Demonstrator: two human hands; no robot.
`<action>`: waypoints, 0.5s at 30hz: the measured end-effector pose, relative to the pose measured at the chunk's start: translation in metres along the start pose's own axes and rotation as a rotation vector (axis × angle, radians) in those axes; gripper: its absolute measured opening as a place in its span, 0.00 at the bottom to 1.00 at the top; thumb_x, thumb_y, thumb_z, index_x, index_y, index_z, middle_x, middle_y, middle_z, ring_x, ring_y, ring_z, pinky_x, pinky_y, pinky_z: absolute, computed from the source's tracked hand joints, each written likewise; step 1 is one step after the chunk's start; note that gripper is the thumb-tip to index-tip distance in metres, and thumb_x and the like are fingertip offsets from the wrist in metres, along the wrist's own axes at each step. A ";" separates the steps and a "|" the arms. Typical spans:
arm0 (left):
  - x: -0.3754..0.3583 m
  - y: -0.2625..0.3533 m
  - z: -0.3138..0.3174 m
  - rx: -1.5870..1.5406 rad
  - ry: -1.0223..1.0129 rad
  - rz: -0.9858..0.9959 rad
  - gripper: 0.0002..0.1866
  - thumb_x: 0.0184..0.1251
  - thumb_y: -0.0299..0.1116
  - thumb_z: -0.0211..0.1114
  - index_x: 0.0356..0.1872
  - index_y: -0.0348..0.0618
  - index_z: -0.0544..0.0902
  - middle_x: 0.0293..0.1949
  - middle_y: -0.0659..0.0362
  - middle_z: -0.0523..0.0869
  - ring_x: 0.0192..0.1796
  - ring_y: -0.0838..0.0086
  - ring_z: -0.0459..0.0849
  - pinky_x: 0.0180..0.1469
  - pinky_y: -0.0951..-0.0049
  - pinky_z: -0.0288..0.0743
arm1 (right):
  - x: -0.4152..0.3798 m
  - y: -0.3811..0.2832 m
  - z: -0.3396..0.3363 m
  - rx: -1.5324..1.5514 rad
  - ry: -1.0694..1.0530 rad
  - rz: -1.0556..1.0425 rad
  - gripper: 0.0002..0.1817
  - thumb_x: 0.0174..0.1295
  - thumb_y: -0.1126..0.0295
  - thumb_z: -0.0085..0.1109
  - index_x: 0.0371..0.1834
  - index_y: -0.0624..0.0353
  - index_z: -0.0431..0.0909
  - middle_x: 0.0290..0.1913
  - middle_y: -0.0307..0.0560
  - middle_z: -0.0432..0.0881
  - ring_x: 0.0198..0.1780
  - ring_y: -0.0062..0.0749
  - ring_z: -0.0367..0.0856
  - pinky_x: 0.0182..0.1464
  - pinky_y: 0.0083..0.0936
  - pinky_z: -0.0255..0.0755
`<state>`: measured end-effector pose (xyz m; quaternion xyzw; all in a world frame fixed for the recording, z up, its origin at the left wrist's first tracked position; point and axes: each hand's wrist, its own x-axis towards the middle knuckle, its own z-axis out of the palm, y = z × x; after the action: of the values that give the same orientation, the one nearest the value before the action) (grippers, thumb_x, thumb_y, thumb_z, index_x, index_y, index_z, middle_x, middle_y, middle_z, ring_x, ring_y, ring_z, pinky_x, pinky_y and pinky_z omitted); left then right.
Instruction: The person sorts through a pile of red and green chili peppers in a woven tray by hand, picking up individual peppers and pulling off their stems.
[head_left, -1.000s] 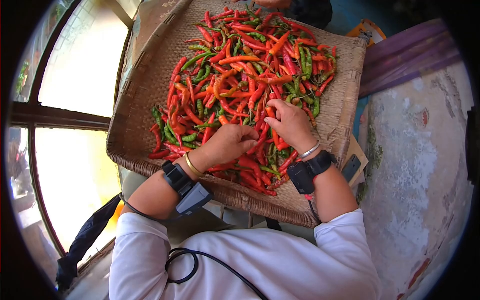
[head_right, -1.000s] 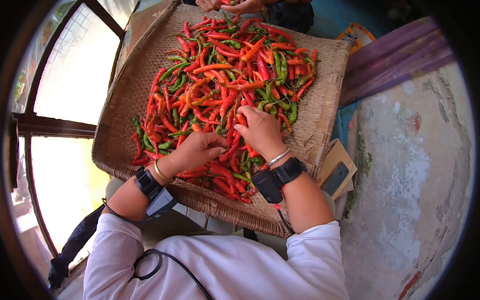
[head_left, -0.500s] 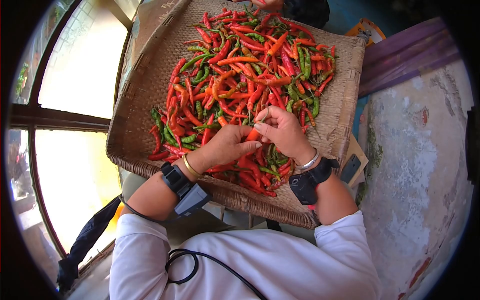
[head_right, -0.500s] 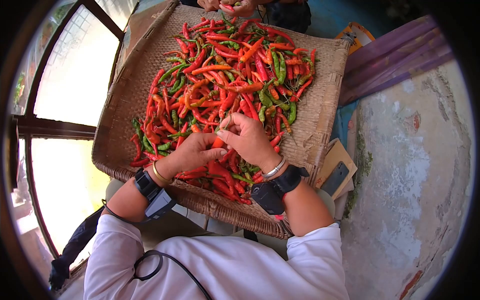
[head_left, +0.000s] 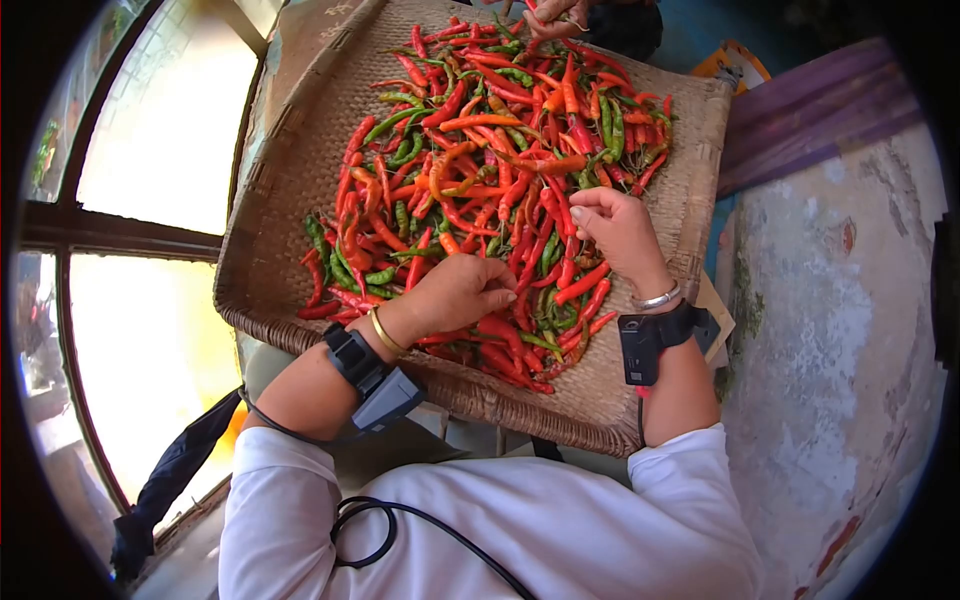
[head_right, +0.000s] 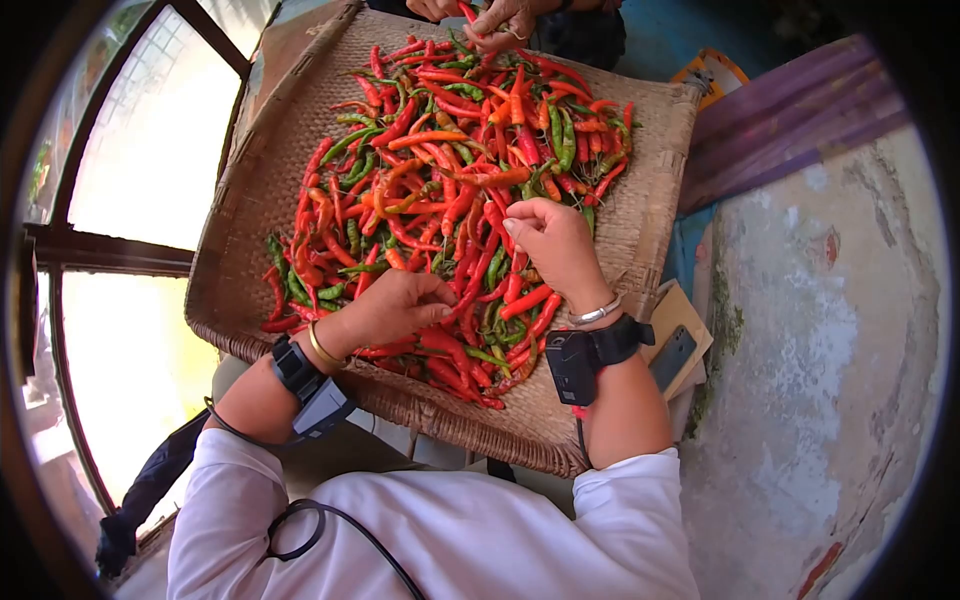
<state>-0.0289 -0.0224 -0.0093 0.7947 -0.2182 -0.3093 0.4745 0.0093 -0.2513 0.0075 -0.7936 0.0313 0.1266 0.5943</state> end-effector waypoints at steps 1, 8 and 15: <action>-0.001 0.002 -0.001 -0.001 0.004 -0.002 0.09 0.59 0.28 0.61 0.38 0.34 0.77 0.28 0.59 0.82 0.30 0.81 0.79 0.34 0.79 0.73 | -0.001 -0.001 0.004 -0.365 0.006 -0.091 0.16 0.53 0.67 0.59 0.43 0.63 0.74 0.37 0.51 0.79 0.34 0.30 0.78 0.33 0.26 0.71; -0.018 0.012 -0.048 0.568 0.508 0.138 0.10 0.53 0.31 0.62 0.35 0.39 0.77 0.29 0.53 0.79 0.31 0.59 0.79 0.34 0.65 0.72 | -0.005 0.004 0.012 -0.728 0.079 -0.377 0.11 0.49 0.69 0.60 0.35 0.61 0.77 0.26 0.49 0.78 0.30 0.43 0.77 0.35 0.33 0.70; -0.055 -0.032 -0.115 0.748 0.746 -0.203 0.28 0.51 0.41 0.65 0.52 0.39 0.70 0.47 0.48 0.76 0.48 0.56 0.76 0.48 0.62 0.70 | -0.007 -0.003 0.015 -0.591 0.008 -0.301 0.10 0.49 0.68 0.59 0.34 0.61 0.77 0.25 0.49 0.78 0.28 0.41 0.77 0.32 0.32 0.70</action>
<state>0.0137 0.0983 0.0186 0.9825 -0.0518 0.0486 0.1720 0.0004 -0.2368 0.0081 -0.9278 -0.1221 0.0378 0.3505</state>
